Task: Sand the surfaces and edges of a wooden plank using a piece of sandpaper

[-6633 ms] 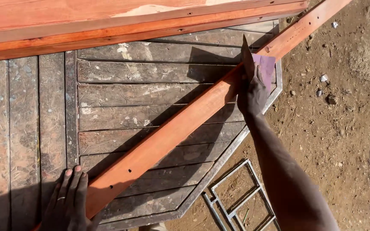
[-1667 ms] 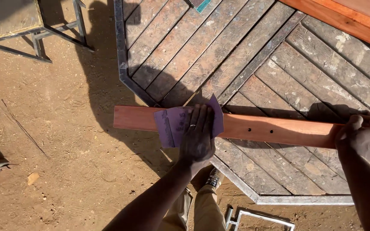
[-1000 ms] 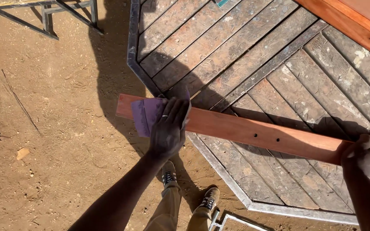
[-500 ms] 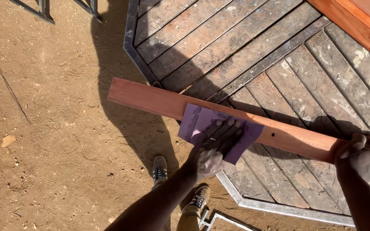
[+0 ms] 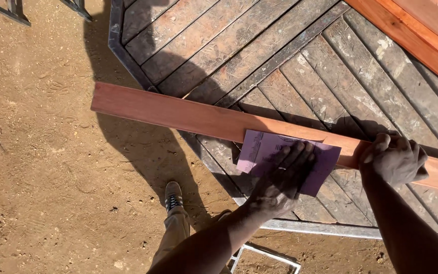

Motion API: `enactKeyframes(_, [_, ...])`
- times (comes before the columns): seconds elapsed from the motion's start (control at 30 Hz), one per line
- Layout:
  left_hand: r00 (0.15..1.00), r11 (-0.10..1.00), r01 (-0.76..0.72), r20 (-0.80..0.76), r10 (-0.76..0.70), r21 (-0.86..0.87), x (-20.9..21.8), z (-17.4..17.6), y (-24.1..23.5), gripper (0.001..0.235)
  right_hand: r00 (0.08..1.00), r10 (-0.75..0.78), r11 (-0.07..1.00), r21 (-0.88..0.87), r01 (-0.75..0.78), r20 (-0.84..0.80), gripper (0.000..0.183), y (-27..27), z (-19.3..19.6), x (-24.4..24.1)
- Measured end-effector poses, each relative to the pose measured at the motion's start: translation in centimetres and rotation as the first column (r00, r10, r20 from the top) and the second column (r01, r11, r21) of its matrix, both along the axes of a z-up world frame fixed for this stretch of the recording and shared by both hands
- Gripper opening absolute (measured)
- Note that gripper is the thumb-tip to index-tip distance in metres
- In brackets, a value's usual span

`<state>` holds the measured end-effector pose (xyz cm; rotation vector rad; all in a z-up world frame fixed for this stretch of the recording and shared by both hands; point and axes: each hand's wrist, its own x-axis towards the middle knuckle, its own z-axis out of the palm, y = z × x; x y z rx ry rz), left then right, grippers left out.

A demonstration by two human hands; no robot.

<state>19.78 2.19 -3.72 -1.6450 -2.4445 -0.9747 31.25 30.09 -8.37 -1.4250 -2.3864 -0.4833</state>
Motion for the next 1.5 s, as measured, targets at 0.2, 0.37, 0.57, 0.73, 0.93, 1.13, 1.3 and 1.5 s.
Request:
enactKeyframes(0.2, [0.989, 0.999, -0.043, -0.14, 0.045, 0.012, -9.8, -0.7, -9.3, 0.056, 0.998, 0.005, 1.0, 0.024, -0.004, -0.06, 0.021, -0.6, 0.0, -0.7])
enactKeyframes(0.37, [0.856, 0.856, -0.516, -0.005, 0.517, 0.026, -6.5, -1.8, -2.9, 0.067, 0.982, -0.054, 0.993, -0.113, 0.034, -0.179, 0.031, -1.2, 2.0, -2.1])
enactKeyframes(0.57, [0.965, 0.986, -0.03, -0.253, 0.071, 0.162, 1.1, -2.6, 7.7, 0.071, 0.973, -0.19, 0.921, -0.367, 0.131, -0.129, 0.018, 0.8, -1.0, -0.5])
enactKeyframes(0.73, [0.919, 0.974, -0.206, -0.323, 0.225, 0.092, -13.9, -0.3, -8.9, 0.054, 0.975, -0.163, 0.911, -0.403, 0.09, -0.15, 0.026, -0.7, 1.8, -1.6])
enactKeyframes(0.93, [0.823, 0.859, -0.491, -0.249, 0.511, 0.144, -22.5, -2.1, -15.6, 0.053, 0.976, -0.17, 0.905, -0.413, 0.1, -0.134, 0.03, -0.7, 1.7, -0.5])
enactKeyframes(1.13, [0.908, 0.909, -0.384, -0.11, 0.403, 0.159, -2.5, 2.9, 2.5, 0.036, 0.975, -0.184, 0.897, -0.427, 0.116, -0.122, 0.028, -1.0, 1.5, -0.3])
enactKeyframes(1.3, [0.99, 0.984, -0.051, -0.124, 0.072, 0.171, -3.9, 2.4, 1.4, 0.06, 0.971, -0.191, 0.901, -0.418, 0.115, -0.145, 0.028, -0.8, 0.7, 0.0])
enactKeyframes(1.5, [0.989, 0.995, -0.074, -0.122, 0.081, 0.061, -7.9, 1.9, -4.4, 0.045, 0.96, -0.249, 0.881, -0.441, 0.171, -0.125, 0.026, -1.6, 2.8, -1.4])
